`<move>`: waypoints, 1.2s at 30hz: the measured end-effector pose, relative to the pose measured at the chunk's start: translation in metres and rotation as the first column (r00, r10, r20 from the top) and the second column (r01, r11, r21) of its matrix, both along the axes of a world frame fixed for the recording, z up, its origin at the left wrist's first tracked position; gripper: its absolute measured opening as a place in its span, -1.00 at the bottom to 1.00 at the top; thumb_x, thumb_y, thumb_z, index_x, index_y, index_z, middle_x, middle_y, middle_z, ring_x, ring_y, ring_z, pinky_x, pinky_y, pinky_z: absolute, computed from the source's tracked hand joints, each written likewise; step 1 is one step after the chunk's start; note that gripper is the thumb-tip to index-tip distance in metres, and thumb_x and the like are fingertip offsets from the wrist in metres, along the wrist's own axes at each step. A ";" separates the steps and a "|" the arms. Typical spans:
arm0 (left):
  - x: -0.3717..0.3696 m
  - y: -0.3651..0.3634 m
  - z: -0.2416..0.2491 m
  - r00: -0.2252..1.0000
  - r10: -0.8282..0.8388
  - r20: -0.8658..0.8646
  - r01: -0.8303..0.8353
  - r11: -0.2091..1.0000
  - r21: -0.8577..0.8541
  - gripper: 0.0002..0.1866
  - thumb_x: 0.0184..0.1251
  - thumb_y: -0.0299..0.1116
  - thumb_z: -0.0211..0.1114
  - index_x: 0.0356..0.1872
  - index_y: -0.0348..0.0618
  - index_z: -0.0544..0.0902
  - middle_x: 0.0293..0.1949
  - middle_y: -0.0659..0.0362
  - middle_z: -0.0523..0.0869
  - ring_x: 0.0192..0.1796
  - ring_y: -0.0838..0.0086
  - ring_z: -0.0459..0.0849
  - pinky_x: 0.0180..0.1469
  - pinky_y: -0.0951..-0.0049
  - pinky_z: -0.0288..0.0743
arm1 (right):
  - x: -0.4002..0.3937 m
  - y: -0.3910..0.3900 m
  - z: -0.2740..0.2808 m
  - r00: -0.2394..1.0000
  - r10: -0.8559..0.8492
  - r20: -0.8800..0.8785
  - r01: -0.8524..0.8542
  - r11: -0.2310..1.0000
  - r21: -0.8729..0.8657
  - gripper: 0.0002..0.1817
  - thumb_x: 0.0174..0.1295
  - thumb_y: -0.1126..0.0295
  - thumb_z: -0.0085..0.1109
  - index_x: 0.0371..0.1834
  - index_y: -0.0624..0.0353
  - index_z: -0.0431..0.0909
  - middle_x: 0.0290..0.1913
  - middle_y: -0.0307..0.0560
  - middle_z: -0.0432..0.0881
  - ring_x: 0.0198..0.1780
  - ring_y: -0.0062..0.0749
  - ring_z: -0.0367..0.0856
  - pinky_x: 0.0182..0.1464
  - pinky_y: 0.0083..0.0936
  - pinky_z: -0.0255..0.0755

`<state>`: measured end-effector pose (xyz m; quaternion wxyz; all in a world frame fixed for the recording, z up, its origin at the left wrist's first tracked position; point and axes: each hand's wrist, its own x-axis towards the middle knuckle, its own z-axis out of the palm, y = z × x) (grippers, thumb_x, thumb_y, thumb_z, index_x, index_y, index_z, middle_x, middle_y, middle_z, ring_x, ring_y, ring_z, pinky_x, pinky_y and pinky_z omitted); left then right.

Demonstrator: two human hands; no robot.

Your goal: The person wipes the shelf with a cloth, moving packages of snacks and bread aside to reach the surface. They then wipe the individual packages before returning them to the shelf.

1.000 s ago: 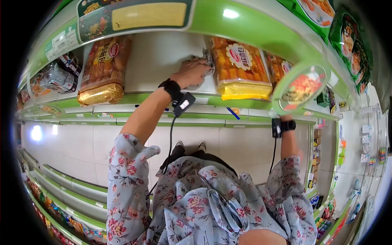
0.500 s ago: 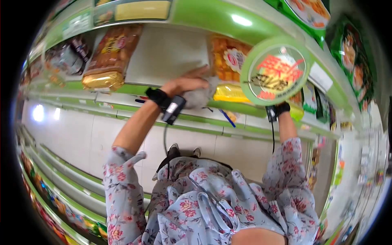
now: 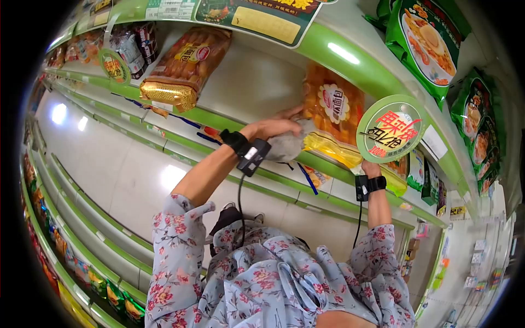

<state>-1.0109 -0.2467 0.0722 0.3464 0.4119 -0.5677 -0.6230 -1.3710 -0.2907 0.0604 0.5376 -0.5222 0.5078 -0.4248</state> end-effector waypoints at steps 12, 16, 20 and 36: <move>0.147 0.021 0.067 0.953 0.074 0.292 -0.042 0.992 -0.116 -0.30 -0.01 -0.26 0.21 0.24 -0.35 0.42 0.11 0.08 0.57 0.10 0.37 0.52 0.15 0.49 0.35 | 0.180 -0.025 -0.030 0.935 0.074 0.348 -0.091 0.995 0.033 -0.43 0.31 0.45 0.12 0.38 0.32 0.24 0.33 -0.02 0.39 0.28 -0.36 0.39 0.31 -0.51 0.24; 0.161 -0.003 0.055 0.891 0.112 0.441 -0.075 0.992 -0.101 -0.48 0.06 -0.27 0.19 0.09 -0.30 0.55 -0.08 0.13 0.65 -0.05 0.46 0.56 0.03 0.50 0.39 | 0.217 -0.007 -0.023 0.945 -0.009 0.326 -0.023 0.995 0.094 -0.42 0.32 0.46 0.07 0.39 0.37 0.19 0.36 0.02 0.35 0.33 -0.33 0.34 0.32 -0.49 0.24; 0.156 -0.019 0.041 0.897 0.138 0.419 -0.104 0.989 -0.102 -0.61 0.14 -0.30 0.18 -0.01 -0.24 0.62 -0.18 0.18 0.67 -0.14 0.51 0.56 -0.06 0.53 0.43 | 0.227 0.009 0.000 0.950 -0.065 0.307 0.021 0.989 0.145 -0.44 0.31 0.49 0.05 0.38 0.36 0.22 0.35 0.04 0.35 0.34 -0.31 0.32 0.32 -0.45 0.24; 0.039 -0.026 0.099 0.908 0.405 0.111 -0.403 0.914 -0.038 -0.55 0.22 -0.27 0.24 0.12 -0.23 0.54 -0.06 0.16 0.65 -0.10 0.45 0.61 -0.07 0.48 0.49 | 0.139 0.030 -0.041 0.980 -0.179 0.087 0.186 0.979 -0.079 -0.66 0.15 0.32 0.17 -0.06 0.29 0.59 -0.11 0.00 0.67 -0.10 -0.35 0.61 -0.01 -0.49 0.44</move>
